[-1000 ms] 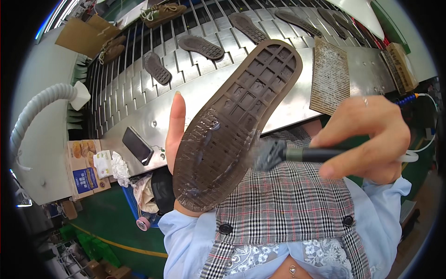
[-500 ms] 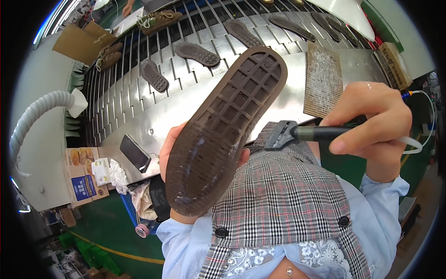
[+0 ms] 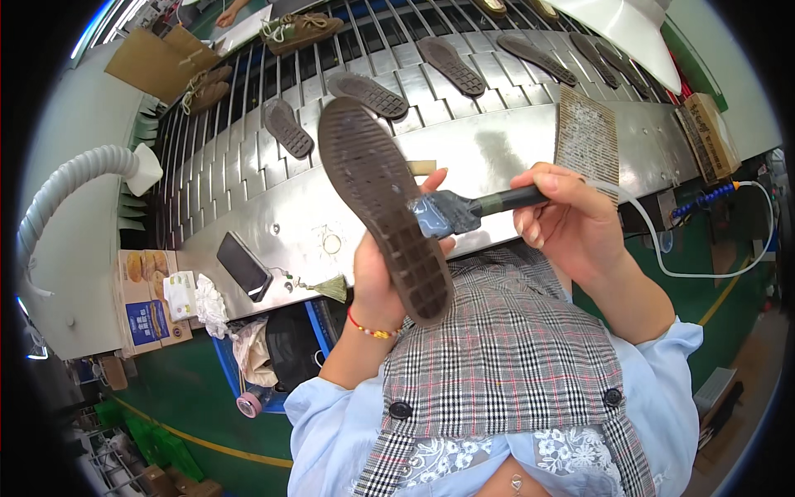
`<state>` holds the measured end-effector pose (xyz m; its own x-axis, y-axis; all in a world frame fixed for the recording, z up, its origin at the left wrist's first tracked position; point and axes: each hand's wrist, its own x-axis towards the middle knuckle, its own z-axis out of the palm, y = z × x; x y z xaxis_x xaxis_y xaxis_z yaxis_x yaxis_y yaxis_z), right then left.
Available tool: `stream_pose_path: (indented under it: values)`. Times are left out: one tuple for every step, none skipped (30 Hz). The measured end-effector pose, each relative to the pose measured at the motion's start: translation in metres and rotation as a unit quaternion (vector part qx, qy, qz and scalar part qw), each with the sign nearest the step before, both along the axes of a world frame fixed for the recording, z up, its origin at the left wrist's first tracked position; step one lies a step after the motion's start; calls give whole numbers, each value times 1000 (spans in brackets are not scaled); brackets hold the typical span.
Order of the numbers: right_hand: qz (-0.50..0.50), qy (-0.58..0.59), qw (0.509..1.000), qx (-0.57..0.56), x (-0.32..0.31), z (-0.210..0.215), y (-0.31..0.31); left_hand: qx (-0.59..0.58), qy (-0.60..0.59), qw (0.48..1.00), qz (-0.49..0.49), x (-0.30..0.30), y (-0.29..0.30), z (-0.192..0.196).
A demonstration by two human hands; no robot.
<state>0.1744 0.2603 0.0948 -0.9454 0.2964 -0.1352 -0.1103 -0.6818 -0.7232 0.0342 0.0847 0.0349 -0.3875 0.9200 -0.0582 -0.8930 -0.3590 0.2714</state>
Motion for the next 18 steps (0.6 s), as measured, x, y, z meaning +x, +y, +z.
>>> stream_pose_path:
  values:
    - [-2,-15,1000,-7,1,-4,-4,-31,-12,999,-16,6,-6,-4]
    - [5,-18,1000,-23,2,-9,-7,-61,-25,997,-32,13,-11,-6]
    - [14,-33,999,-37,4,-10,-11,-91,-40,994,-45,19,-17,-8]
    - [22,-48,997,-52,6,-11,-15,-104,-36,993,-36,25,-20,-7]
    - [31,-63,995,-66,7,-12,-19,-117,-32,992,-27,29,-23,-6]
    - [36,-60,995,-71,7,-13,-22,-82,-49,994,-47,27,-24,-6]
    - [30,-57,997,-52,6,-14,-25,-47,-66,994,-67,23,-23,-8]
    - [24,-54,998,-32,5,-15,-28,-12,-83,993,-86,20,-23,-9]
    - [18,-50,999,-11,3,-16,-30,-27,-63,996,-56,18,-20,-6]
    - [17,-44,999,6,2,-16,-32,-42,-44,998,-25,20,-15,0]
    - [16,-39,999,24,1,-15,-35,-56,-25,998,5,20,-12,4]
    - [15,-35,998,42,1,-15,-37,-38,-18,999,11,19,-11,7]
    - [3,-36,997,71,2,-12,-40,-23,-30,999,13,17,-10,7]
    - [-9,-36,994,99,3,-9,-43,-8,-42,999,15,14,-9,8]
    - [-20,-37,991,128,3,-6,-45,1,-41,999,24,12,-8,10]
    - [-21,-13,988,155,4,-5,-44,10,-41,999,32,10,-8,12]
    - [-27,1,979,203,5,-3,-45,13,-27,999,45,10,-6,16]
    - [-34,15,967,251,7,-1,-47,13,-5,998,61,10,-5,18]
